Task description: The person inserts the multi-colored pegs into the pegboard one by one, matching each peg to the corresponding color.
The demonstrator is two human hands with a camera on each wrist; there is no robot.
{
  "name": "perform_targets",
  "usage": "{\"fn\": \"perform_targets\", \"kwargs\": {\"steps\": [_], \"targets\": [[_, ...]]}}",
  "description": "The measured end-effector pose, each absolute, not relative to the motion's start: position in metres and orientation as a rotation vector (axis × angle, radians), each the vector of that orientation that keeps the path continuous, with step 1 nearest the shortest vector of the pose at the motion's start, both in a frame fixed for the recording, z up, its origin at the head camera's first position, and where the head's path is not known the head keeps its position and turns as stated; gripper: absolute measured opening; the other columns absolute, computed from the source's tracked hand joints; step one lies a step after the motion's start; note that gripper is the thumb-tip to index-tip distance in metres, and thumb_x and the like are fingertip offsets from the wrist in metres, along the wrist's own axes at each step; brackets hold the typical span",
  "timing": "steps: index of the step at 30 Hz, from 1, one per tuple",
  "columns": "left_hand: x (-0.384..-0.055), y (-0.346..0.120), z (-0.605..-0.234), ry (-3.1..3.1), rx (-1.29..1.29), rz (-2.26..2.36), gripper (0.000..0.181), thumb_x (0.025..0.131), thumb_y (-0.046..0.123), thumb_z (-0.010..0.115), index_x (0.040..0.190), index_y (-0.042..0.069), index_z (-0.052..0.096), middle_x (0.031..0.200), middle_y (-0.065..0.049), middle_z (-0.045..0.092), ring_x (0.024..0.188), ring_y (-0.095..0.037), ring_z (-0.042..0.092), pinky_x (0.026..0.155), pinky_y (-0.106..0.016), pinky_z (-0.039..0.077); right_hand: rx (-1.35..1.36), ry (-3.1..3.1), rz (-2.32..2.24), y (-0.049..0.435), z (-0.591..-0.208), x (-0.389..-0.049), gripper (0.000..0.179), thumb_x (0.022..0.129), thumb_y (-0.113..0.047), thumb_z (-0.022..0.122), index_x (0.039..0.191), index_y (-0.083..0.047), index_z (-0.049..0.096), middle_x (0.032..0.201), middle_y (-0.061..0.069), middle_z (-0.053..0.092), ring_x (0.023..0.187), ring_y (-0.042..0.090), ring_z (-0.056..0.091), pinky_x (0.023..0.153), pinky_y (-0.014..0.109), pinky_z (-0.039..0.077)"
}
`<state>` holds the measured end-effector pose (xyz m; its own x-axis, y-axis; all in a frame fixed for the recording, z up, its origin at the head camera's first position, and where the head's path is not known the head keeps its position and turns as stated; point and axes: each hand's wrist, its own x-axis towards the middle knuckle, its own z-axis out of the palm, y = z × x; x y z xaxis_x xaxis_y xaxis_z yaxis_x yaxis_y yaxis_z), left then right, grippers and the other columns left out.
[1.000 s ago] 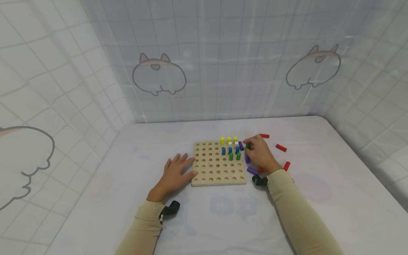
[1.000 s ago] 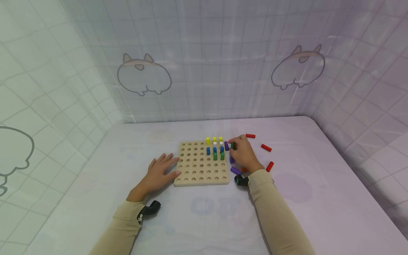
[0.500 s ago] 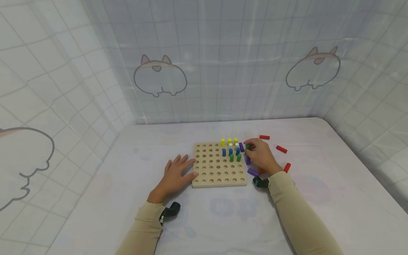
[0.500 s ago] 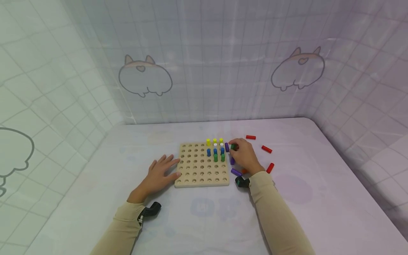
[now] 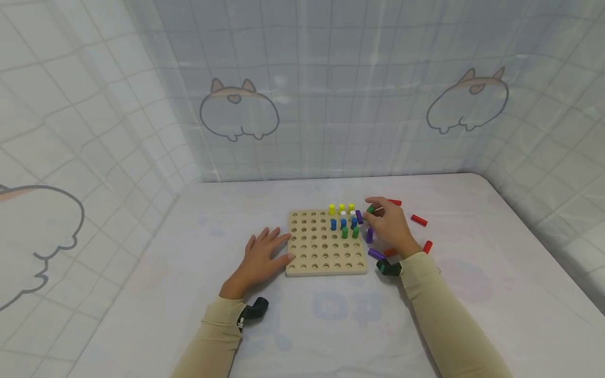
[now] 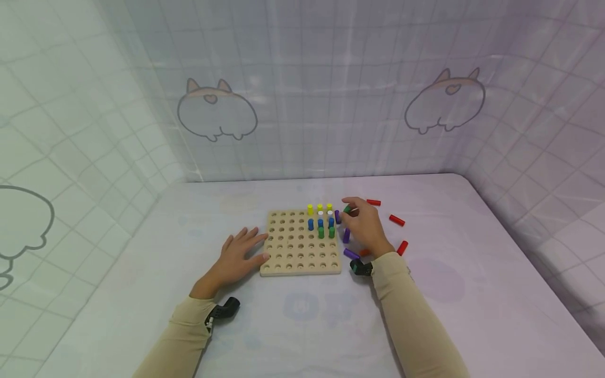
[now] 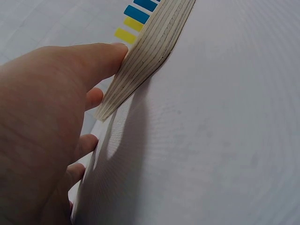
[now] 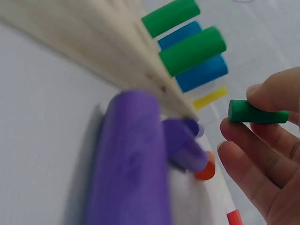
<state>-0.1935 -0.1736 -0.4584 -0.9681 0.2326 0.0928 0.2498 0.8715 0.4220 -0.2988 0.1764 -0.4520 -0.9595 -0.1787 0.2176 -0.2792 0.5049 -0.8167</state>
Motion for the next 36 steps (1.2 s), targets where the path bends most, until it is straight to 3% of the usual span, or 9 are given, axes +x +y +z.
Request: {"fn": "perform_targets", "kwargs": {"steps": [14,23,29,32,36], "targets": [[-0.193,-0.172,-0.456,-3.016,-0.371,-0.679,0.064,0.096,0.053,0.058,0.151,0.021,0.049,0.161,-0.012,0.032,0.151,-0.038,0.013,0.116,-0.064,0.001,0.417,-2.445,1.727,0.171,-0.440,-0.293,0.046,0.096,-0.027,0.070,0.138,-0.013,0.058,0.122,0.006,0.067,0.107,0.026,0.066,0.088,0.040,0.056],[-0.193,-0.173,-0.458,-3.018,-0.369,-0.685,0.065,0.096,0.054,0.058,0.151,0.020,0.049,0.161,-0.012,0.032,0.151,-0.038,0.013,0.116,-0.064,0.001,0.468,-2.449,1.948,0.164,-0.433,-0.290,0.041,0.096,-0.022,0.070,0.134,-0.011,0.059,0.126,0.010,0.065,0.097,0.032,0.071,0.090,0.047,0.055],[-0.192,-0.173,-0.457,-3.020,-0.369,-0.699,0.065,0.096,0.054,0.058,0.151,0.021,0.049,0.161,-0.012,0.031,0.151,-0.038,0.012,0.117,-0.063,0.000,0.557,-2.416,1.977,0.161,-0.432,-0.289,0.038,0.096,-0.018,0.070,0.132,-0.011,0.060,0.124,0.008,0.069,0.099,0.031,0.070,0.090,0.042,0.055],[-0.192,-0.174,-0.457,-3.012,-0.370,-0.702,0.065,0.096,0.054,0.058,0.151,0.021,0.049,0.161,-0.012,0.031,0.151,-0.038,0.013,0.116,-0.064,0.001,0.622,-2.371,2.008,0.157,-0.431,-0.287,0.036,0.096,-0.019,0.071,0.129,-0.009,0.062,0.123,0.011,0.069,0.099,0.030,0.070,0.089,0.037,0.056],[-0.192,-0.176,-0.459,-3.003,-0.370,-0.693,0.065,0.096,0.055,0.058,0.151,0.021,0.049,0.161,-0.012,0.032,0.151,-0.038,0.013,0.116,-0.064,0.002,0.723,-2.329,2.045,0.147,-0.430,-0.285,0.036,0.095,-0.016,0.072,0.127,-0.003,0.063,0.117,0.017,0.069,0.092,0.029,0.069,0.085,0.039,0.057]]}}
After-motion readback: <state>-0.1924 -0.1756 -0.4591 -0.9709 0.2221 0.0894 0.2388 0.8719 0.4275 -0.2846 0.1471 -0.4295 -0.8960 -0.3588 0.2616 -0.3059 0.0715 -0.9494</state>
